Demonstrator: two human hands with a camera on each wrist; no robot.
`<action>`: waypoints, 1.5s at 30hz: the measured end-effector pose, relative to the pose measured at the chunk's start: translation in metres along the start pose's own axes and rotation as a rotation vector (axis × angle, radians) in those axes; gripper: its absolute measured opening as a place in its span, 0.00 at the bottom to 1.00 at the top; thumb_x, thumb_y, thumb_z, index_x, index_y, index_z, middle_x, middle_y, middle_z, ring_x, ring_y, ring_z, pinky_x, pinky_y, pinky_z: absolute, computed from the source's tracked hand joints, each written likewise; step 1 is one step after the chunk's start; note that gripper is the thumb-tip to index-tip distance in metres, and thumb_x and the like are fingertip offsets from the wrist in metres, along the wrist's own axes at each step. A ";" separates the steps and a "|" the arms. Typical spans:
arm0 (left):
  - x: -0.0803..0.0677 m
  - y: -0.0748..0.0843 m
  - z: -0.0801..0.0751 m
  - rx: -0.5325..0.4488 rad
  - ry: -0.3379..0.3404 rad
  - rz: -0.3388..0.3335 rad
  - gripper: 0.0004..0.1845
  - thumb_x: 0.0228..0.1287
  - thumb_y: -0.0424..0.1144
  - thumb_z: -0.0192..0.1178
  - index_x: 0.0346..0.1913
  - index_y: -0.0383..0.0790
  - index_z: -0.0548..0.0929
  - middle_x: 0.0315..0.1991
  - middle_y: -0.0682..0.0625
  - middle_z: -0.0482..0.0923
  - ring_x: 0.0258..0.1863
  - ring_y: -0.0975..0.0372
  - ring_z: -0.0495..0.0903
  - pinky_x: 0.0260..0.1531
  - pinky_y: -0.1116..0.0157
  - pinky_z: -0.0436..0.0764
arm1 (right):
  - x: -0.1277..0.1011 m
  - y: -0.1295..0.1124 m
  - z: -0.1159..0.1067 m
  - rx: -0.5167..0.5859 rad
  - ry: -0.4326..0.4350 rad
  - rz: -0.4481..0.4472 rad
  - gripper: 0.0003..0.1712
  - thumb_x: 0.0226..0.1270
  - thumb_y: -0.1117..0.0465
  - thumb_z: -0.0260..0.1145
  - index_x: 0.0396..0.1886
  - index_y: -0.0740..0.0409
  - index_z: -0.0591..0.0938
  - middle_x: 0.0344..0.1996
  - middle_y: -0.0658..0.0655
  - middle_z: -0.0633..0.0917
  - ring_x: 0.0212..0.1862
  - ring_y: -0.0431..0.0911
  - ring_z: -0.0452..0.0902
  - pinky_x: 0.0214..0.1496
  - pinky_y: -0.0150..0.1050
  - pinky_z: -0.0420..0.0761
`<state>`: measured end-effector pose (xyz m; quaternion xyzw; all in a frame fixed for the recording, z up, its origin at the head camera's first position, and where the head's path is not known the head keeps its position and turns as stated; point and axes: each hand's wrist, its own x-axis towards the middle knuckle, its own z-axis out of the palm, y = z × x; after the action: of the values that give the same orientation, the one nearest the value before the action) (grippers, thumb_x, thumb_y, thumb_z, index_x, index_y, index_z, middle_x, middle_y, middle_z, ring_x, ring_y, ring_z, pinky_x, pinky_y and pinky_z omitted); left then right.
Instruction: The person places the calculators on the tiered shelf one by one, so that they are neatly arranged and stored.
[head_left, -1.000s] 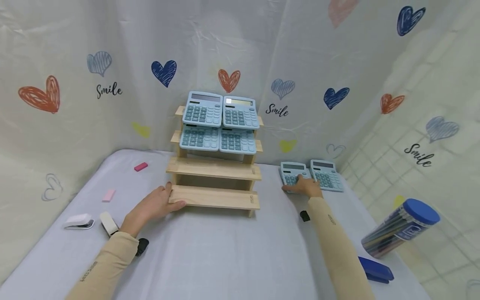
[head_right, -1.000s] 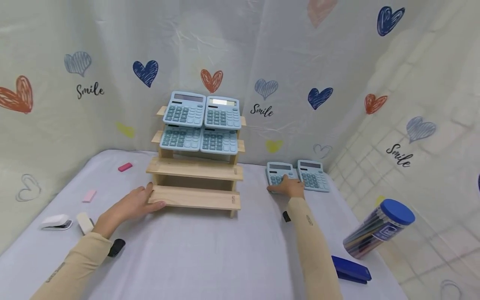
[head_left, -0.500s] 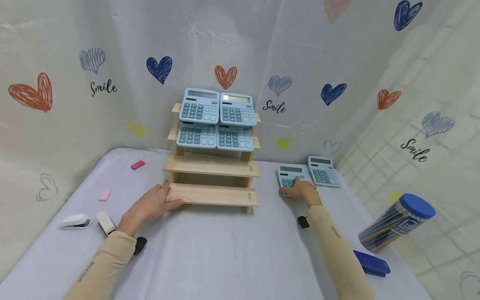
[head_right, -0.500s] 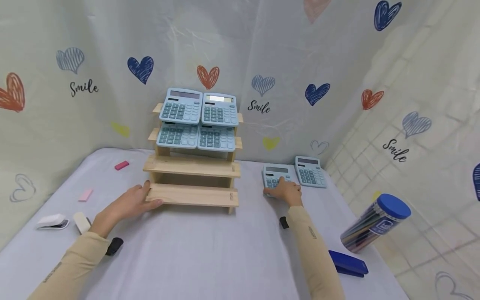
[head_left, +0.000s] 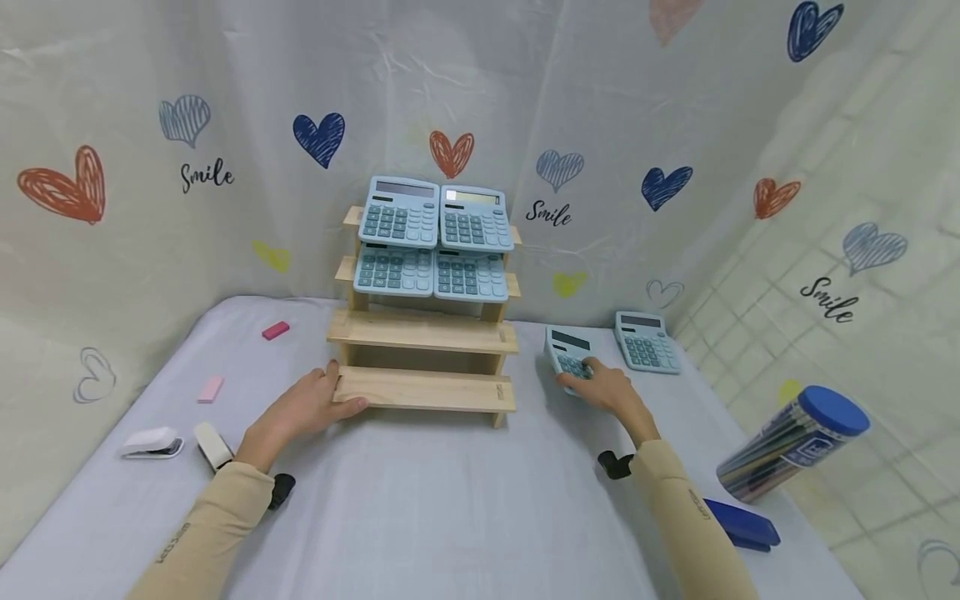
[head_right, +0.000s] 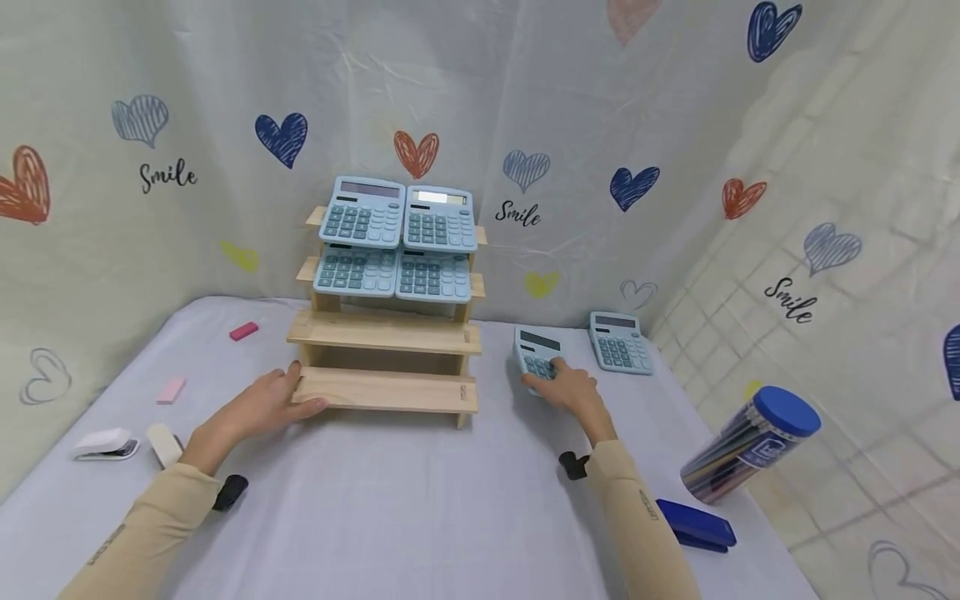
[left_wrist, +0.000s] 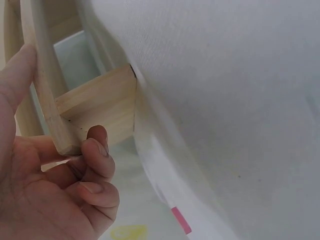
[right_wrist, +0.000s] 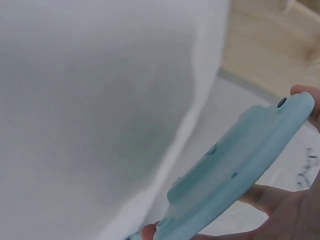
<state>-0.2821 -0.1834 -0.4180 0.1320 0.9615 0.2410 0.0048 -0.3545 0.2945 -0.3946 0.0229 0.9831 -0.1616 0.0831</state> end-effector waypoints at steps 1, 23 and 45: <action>0.000 0.000 0.000 0.001 0.000 0.001 0.50 0.68 0.57 0.62 0.69 0.12 0.56 0.55 0.17 0.72 0.53 0.37 0.79 0.56 0.42 0.76 | -0.004 -0.002 -0.002 0.003 0.013 -0.014 0.62 0.60 0.19 0.51 0.79 0.60 0.56 0.72 0.78 0.64 0.70 0.74 0.62 0.65 0.70 0.69; 0.002 0.002 -0.004 0.000 0.013 -0.002 0.49 0.68 0.56 0.62 0.68 0.12 0.57 0.52 0.19 0.74 0.50 0.39 0.79 0.54 0.42 0.77 | -0.090 -0.092 -0.021 -0.084 0.203 -0.277 0.48 0.61 0.30 0.60 0.75 0.51 0.67 0.62 0.73 0.73 0.57 0.62 0.70 0.50 0.54 0.74; -0.002 0.003 -0.001 0.010 -0.029 -0.025 0.50 0.69 0.57 0.61 0.70 0.12 0.55 0.57 0.17 0.71 0.56 0.35 0.77 0.58 0.41 0.75 | -0.054 -0.184 0.026 -0.161 0.218 -0.335 0.55 0.60 0.20 0.54 0.77 0.49 0.65 0.66 0.78 0.65 0.64 0.67 0.57 0.64 0.60 0.66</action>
<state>-0.2798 -0.1819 -0.4159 0.1234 0.9642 0.2340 0.0210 -0.3103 0.1113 -0.3518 -0.1301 0.9861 -0.0904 -0.0504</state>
